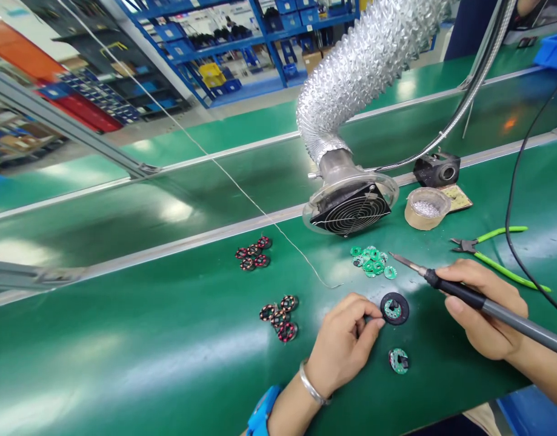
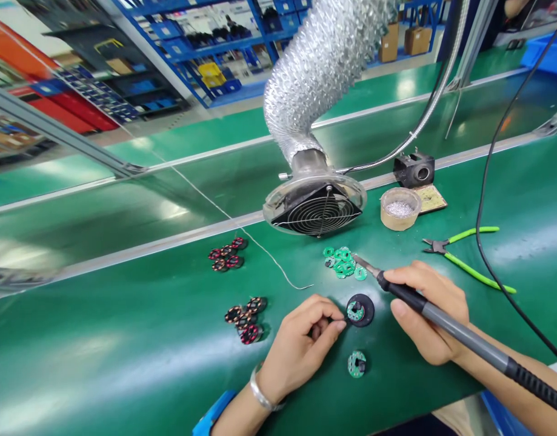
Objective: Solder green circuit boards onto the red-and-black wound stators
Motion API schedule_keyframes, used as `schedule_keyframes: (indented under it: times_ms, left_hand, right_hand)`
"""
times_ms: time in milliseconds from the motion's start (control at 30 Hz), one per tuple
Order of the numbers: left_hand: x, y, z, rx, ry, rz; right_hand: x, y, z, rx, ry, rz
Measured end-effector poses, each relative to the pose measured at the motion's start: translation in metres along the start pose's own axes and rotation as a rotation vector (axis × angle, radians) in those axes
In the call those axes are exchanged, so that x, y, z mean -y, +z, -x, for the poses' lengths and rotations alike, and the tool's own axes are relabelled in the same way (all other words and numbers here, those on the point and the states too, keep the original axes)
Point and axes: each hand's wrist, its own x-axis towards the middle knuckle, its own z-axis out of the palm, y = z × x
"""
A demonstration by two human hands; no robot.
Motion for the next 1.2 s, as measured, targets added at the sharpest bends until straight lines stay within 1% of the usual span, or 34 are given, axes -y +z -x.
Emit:
schedule_keyframes:
  times_ms: [67, 167, 333, 467, 567, 667, 800, 900, 1067, 1200]
  left_hand:
    - [0.0, 0.001, -0.001, -0.007, -0.004, 0.017]
    - [-0.002, 0.004, -0.003, -0.023, -0.024, 0.069]
    - [-0.003, 0.005, -0.005, -0.005, -0.029, 0.117]
    - [-0.001, 0.006, -0.004, -0.081, -0.037, 0.116]
    - [-0.001, 0.008, -0.003, -0.1, -0.02, 0.12]
    - [-0.003, 0.011, -0.003, -0.09, -0.002, 0.112]
    - [-0.004, 0.013, -0.004, -0.105, -0.008, 0.115]
    - [-0.004, 0.012, -0.005, -0.097, -0.026, 0.12]
    - [-0.006, 0.007, -0.004, -0.049, -0.026, 0.072]
    - [-0.007, 0.005, -0.002, -0.048, 0.039, 0.034]
  right_hand:
    - [-0.001, -0.001, 0.002, 0.008, 0.019, 0.011]
    - [0.0, -0.001, 0.001, 0.051, 0.031, -0.039]
    - [0.004, -0.002, -0.005, 0.109, 0.006, -0.102]
    - [0.004, -0.003, -0.004, 0.089, 0.014, -0.1]
    - [0.005, 0.003, -0.001, 0.083, 0.044, -0.081]
    - [0.007, 0.014, 0.004, 0.163, 0.065, -0.139]
    - [0.008, 0.027, 0.007, 0.287, -0.038, -0.227]
    - [0.005, 0.029, 0.007, 0.316, -0.101, -0.196]
    - [0.003, 0.029, 0.009, 0.339, -0.1, -0.162]
    - [0.002, 0.027, 0.011, 0.33, -0.08, -0.168]
